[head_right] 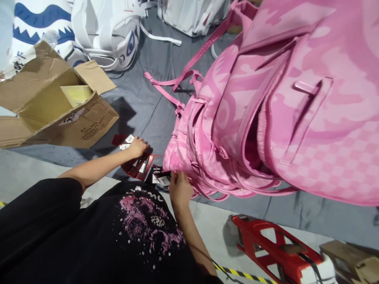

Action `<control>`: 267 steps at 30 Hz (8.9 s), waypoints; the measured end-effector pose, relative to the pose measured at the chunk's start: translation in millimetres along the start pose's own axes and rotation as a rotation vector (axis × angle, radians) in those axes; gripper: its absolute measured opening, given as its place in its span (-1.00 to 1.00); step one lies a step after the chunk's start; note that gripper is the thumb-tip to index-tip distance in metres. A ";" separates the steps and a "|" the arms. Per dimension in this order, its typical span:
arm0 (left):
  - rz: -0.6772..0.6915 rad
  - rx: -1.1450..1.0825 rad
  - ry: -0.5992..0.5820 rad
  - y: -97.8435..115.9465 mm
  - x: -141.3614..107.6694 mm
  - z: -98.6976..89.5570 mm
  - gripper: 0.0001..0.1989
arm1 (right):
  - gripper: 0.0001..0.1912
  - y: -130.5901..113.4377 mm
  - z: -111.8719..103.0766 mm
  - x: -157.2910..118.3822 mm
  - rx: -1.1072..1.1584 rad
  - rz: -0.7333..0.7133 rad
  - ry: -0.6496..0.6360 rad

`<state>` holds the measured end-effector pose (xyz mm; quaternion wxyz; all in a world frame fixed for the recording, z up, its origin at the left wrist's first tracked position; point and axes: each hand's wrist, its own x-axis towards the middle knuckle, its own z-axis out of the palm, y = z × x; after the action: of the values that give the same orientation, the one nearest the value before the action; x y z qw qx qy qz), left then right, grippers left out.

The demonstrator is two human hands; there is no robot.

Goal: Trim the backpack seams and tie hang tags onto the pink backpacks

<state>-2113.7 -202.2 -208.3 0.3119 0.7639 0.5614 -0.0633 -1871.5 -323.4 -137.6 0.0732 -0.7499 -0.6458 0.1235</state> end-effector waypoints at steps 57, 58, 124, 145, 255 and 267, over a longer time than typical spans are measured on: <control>0.120 0.097 -0.245 -20.1 -14.1 -39.3 -0.82 | -0.71 -75.5 89.4 70.1 -0.180 -0.439 -0.273; 0.116 0.084 -0.250 -20.0 -14.3 -39.6 -0.81 | -0.72 -75.1 89.2 69.4 -0.180 -0.444 -0.272; 0.499 -0.043 0.323 83.5 -18.9 -70.6 -0.71 | -0.55 -16.5 -29.0 22.0 0.110 0.132 0.292; 0.799 -0.790 0.044 77.2 -0.7 -81.0 -0.74 | -0.60 3.1 -73.5 4.6 1.159 0.427 -0.322; 0.465 -0.437 0.093 133.4 -32.7 -30.5 -0.83 | -0.70 -15.2 -14.4 17.1 0.995 0.272 0.360; 0.439 -0.423 0.090 133.2 -33.1 -27.8 -0.82 | -0.65 -15.2 -7.7 17.5 1.019 0.295 0.373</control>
<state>-2013.2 -237.4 -117.4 0.4448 0.7871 0.3972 0.1577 -1881.5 -303.4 -127.7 0.5212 -0.7112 -0.3690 0.2940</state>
